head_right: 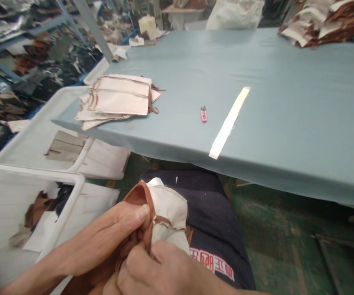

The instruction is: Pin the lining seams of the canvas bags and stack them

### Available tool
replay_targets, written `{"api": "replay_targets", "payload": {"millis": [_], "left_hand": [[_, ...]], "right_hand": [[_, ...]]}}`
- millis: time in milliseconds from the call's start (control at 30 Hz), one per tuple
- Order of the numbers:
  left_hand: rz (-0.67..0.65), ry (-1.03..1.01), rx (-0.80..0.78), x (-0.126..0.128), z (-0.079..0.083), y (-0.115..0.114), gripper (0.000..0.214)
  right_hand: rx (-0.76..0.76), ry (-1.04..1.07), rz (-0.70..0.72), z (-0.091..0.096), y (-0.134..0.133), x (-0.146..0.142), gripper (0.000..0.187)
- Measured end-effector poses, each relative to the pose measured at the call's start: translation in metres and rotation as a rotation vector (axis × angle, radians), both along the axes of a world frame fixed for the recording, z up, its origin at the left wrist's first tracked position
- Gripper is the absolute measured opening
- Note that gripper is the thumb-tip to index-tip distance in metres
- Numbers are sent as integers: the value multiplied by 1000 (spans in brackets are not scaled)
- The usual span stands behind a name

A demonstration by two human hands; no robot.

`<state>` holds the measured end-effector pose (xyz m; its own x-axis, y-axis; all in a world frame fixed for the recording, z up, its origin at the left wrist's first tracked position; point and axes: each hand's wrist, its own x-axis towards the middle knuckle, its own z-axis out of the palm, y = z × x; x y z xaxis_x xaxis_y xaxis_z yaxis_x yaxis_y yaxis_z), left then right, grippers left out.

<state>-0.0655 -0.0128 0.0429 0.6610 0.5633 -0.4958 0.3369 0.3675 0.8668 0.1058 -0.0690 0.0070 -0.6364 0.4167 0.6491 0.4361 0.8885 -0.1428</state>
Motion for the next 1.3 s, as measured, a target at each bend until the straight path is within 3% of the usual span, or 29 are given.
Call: {"api": "replay_targets", "payload": {"millis": [200,367,500,700,900,1000,1167,1300], "left_hand": [[50,32,-121,2,-9,-2,59],[268,12,-318,8,-29,-15,46],[352,14,-233,18,-38,-23,40],[360,-12,-138,26,-33,-16,36],[290,-43,-161,30,-30,-10,32],[209,-87,-176,31,-28,-4,42],[-55,-110,35,13,-9,13,74],[-127,-163,247,-22,17,25,78]], "right_hand": [[-23,-55,43,9,6,-6,23],[-22,-46,60,7,4,-10,27],[-49,-61,102,3,2,-11,28],[-123,-49,146,-4,5,-6,27],[-221,-99,185,14,13,12,39],[-324,-139,214,24,17,19,47],[-363,14,183,25,24,25,33],[-437,124,171,31,44,39,24]]}}
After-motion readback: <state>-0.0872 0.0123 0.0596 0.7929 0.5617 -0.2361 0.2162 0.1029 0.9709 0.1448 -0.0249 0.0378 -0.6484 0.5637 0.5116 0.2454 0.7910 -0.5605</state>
